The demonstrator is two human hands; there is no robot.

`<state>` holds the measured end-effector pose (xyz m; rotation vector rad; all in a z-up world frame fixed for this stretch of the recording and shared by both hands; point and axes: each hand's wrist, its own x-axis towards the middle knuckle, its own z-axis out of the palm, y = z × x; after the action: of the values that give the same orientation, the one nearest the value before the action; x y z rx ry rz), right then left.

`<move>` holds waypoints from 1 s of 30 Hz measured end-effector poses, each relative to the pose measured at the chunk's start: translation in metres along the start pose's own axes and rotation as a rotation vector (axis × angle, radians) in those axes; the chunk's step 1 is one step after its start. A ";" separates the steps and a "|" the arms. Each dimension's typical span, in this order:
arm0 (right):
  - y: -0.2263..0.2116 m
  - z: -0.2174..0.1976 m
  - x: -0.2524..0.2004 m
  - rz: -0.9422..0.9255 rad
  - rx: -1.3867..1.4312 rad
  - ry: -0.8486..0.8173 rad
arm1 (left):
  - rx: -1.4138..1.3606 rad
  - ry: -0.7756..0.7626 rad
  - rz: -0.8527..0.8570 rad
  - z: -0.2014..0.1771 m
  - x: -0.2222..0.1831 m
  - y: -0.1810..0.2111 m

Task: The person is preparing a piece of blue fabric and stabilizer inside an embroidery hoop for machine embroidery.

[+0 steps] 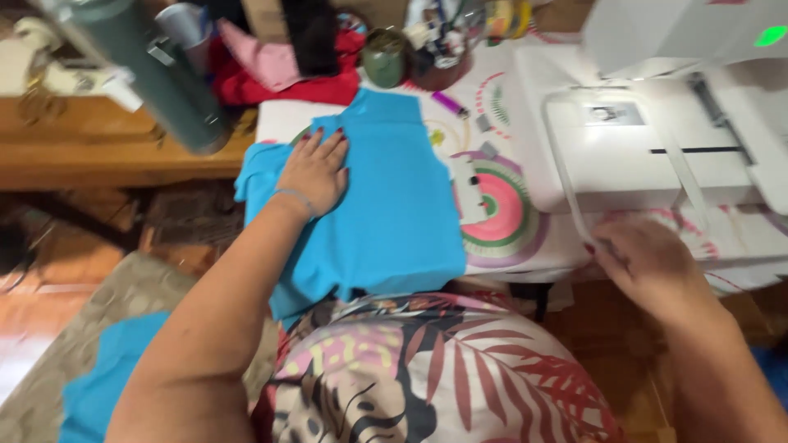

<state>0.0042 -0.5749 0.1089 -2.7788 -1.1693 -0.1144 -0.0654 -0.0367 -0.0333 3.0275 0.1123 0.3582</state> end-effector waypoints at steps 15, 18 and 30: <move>-0.230 0.046 0.068 -0.699 0.414 0.072 | 0.048 -0.149 -0.115 -0.026 -0.004 0.016; -0.249 0.082 0.084 -0.653 0.464 0.157 | 0.103 -0.115 -0.069 -0.024 -0.004 0.013; -0.239 0.110 0.103 -0.573 0.526 0.098 | 0.057 -0.141 -0.091 -0.028 -0.006 0.016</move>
<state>-0.0926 -0.3202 0.0322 -1.9197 -1.6471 0.0077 -0.0771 -0.0507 -0.0063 3.0779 0.2534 0.1359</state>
